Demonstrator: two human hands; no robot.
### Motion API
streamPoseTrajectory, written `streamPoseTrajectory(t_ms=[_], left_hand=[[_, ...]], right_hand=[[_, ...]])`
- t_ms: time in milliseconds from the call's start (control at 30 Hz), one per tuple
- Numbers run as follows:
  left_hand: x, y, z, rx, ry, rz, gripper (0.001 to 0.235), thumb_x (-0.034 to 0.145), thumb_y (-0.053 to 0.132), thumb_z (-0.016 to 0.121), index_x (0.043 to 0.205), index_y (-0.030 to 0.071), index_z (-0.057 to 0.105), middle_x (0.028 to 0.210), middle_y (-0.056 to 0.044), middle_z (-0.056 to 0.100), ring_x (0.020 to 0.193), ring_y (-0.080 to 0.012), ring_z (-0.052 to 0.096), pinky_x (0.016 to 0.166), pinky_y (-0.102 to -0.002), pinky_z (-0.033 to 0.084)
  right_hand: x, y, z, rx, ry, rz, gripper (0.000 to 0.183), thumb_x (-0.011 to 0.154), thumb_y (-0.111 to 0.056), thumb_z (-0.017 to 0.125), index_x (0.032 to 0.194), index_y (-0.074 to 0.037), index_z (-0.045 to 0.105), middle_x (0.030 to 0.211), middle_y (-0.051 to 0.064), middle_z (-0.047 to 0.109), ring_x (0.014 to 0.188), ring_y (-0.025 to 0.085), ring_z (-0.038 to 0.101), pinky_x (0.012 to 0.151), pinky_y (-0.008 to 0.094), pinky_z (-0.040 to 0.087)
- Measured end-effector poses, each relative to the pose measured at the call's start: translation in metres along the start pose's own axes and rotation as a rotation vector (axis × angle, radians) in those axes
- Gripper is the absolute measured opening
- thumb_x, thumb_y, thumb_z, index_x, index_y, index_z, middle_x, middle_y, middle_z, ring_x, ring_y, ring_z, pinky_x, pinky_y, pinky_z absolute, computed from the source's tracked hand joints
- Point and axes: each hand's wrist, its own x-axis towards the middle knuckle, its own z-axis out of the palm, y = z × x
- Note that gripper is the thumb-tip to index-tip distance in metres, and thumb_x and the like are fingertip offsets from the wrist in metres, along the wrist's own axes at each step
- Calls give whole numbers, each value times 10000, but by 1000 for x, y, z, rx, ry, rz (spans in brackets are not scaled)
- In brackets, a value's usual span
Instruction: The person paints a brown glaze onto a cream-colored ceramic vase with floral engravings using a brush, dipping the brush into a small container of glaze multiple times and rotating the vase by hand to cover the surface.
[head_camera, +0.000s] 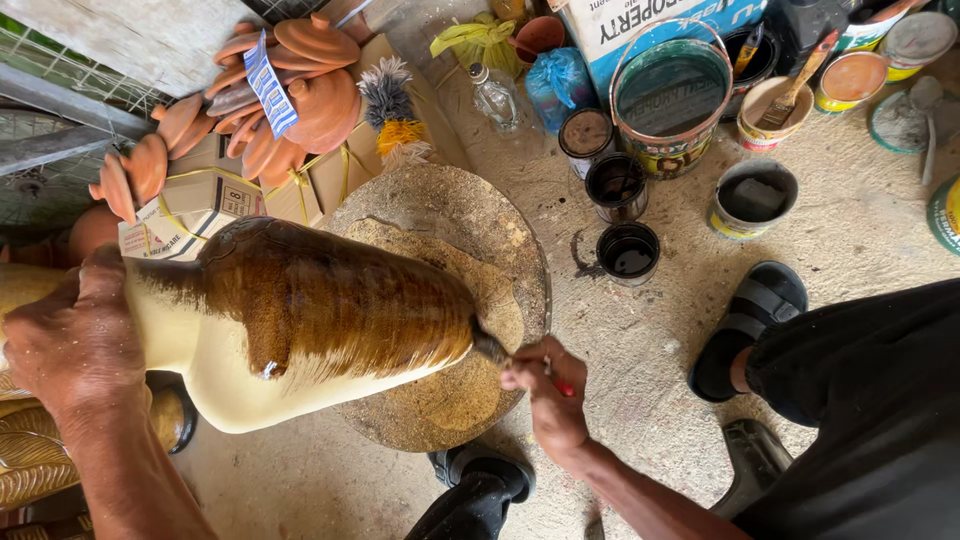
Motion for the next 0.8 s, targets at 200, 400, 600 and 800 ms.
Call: streamPoseTrajectory(t_ms=[200, 400, 600, 800], left_hand=[[-8, 8, -7, -123, -56, 7, 335, 919, 330, 721, 1045, 22, 761, 808, -77, 691, 694, -175, 615, 709, -369, 500], [-4, -37, -3, -103, -91, 154, 308, 1038, 279, 684, 1106, -8, 775, 805, -111, 684, 707, -175, 577, 741, -354, 487], [-16, -65, -17, -444, -283, 192, 430, 1084, 337, 658, 1216, -67, 721, 955, -109, 678, 870, -131, 543, 798, -340, 470], [-23, -58, -21, -442, -284, 253, 565, 1015, 320, 656, 1411, -82, 623, 1220, -181, 718, 1059, -183, 656, 960, -322, 517]], right_hand=[[12, -3, -14, -30, 6, 226, 134, 835, 110, 612, 774, 62, 721, 716, 222, 745, 552, 249, 751, 439, 318, 652], [65, -34, -52, 101, 78, -4, 144, 869, 129, 613, 810, 40, 708, 785, 211, 735, 623, 262, 754, 488, 341, 640], [78, -41, -63, 221, 175, 115, 124, 915, 80, 622, 832, -6, 656, 796, 166, 733, 668, 269, 768, 538, 396, 669], [77, -44, -52, 176, 166, 97, 133, 913, 87, 601, 826, -4, 643, 786, 171, 720, 646, 262, 766, 519, 384, 680]])
